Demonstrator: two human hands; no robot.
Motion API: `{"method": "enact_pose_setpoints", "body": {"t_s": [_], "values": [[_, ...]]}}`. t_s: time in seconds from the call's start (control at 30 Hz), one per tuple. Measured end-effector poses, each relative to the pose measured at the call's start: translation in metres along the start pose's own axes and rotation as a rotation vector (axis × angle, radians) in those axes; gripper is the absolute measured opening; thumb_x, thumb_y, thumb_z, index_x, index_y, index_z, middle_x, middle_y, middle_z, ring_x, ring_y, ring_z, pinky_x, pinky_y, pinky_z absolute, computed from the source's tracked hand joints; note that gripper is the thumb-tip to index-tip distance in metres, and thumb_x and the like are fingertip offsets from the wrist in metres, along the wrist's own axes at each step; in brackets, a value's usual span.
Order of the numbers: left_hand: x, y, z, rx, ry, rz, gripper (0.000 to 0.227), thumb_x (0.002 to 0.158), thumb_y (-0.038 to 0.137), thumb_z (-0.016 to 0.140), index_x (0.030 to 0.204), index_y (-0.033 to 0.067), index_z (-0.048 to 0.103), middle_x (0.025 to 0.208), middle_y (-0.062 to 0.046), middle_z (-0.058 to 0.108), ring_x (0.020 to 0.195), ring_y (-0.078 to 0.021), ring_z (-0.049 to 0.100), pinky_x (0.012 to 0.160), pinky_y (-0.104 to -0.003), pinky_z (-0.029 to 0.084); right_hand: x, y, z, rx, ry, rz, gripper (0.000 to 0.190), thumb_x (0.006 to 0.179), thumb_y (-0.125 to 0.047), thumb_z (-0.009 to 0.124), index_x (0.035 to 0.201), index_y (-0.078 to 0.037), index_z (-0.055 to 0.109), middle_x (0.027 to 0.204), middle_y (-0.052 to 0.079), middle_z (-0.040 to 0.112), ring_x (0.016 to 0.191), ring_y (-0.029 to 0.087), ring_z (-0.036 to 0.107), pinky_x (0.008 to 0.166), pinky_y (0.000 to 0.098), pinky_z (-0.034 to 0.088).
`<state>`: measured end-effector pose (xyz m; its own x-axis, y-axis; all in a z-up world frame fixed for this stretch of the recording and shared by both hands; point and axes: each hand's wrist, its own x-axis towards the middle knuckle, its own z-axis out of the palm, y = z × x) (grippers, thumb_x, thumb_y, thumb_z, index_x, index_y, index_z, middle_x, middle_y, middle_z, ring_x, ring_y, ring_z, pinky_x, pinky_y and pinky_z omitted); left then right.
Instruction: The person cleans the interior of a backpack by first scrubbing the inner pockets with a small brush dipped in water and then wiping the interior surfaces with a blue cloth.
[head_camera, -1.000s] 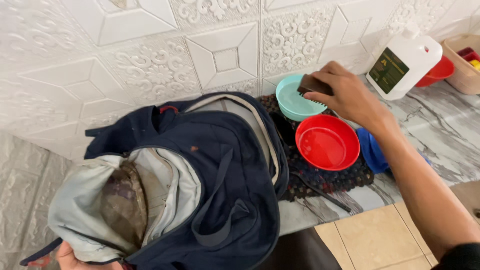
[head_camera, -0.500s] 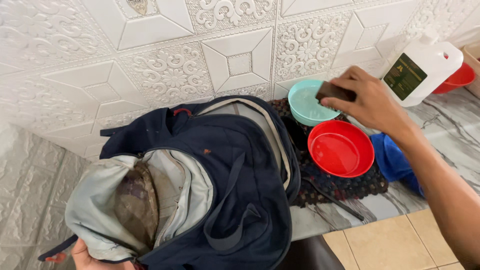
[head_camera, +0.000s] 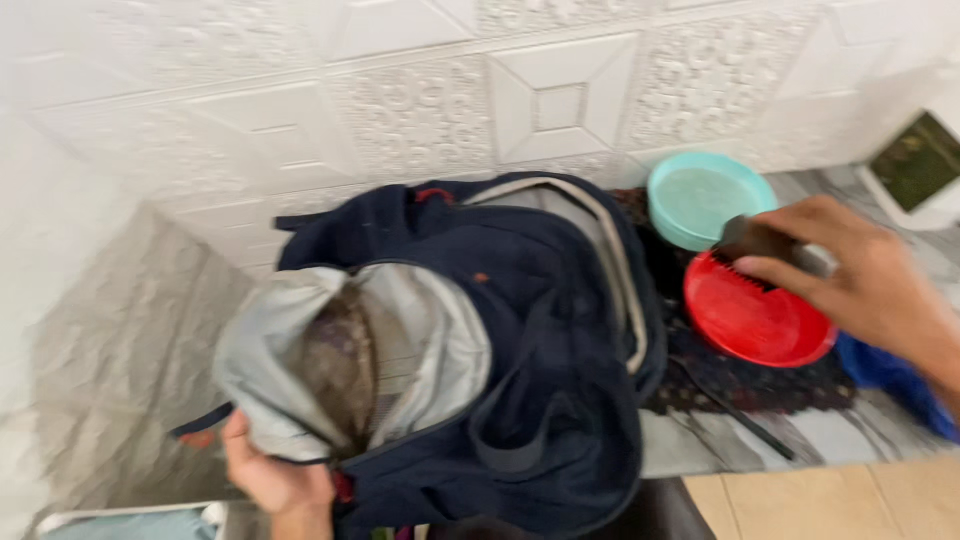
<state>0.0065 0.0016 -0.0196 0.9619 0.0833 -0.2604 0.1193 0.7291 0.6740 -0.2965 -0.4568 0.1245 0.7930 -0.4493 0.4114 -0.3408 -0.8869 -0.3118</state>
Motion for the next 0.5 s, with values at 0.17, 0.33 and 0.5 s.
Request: {"method": "enact_pose_setpoints", "body": {"t_s": [0.17, 0.33, 0.5], "values": [[-0.006, 0.004, 0.006, -0.075, 0.003, -0.062, 0.044, 0.089, 0.036, 0.055, 0.126, 0.0135, 0.067, 0.126, -0.003, 0.072, 0.123, -0.0205, 0.065, 0.116, -0.034, 0.045, 0.034, -0.079, -0.003, 0.183, 0.180, -0.273, 0.054, 0.092, -0.007, 0.079, 0.138, 0.017, 0.063, 0.126, 0.029, 0.068, 0.113, 0.037, 0.065, 0.106, 0.0445, 0.048], [-0.011, 0.008, 0.015, -0.131, -0.037, -0.150, 0.040, 0.091, 0.035, 0.054, 0.121, 0.0131, 0.069, 0.120, -0.006, 0.073, 0.117, -0.0244, 0.065, 0.108, -0.037, 0.048, 0.070, -0.228, 0.024, 0.220, -0.179, -0.564, 0.045, 0.088, -0.048, 0.071, 0.127, -0.025, 0.066, 0.118, -0.004, 0.073, 0.109, 0.024, 0.064, 0.088, 0.0423, 0.050], [-0.010, 0.007, 0.012, -0.156, -0.136, -0.170, 0.041, 0.094, 0.034, 0.050, 0.121, 0.0083, 0.068, 0.122, -0.011, 0.072, 0.118, -0.0279, 0.065, 0.108, -0.039, 0.047, 0.081, -0.292, 0.145, 0.249, -0.265, -1.271, 0.032, 0.097, -0.014, 0.058, 0.128, -0.010, 0.057, 0.115, 0.009, 0.066, 0.108, 0.030, 0.060, 0.073, 0.0384, 0.054]]}}
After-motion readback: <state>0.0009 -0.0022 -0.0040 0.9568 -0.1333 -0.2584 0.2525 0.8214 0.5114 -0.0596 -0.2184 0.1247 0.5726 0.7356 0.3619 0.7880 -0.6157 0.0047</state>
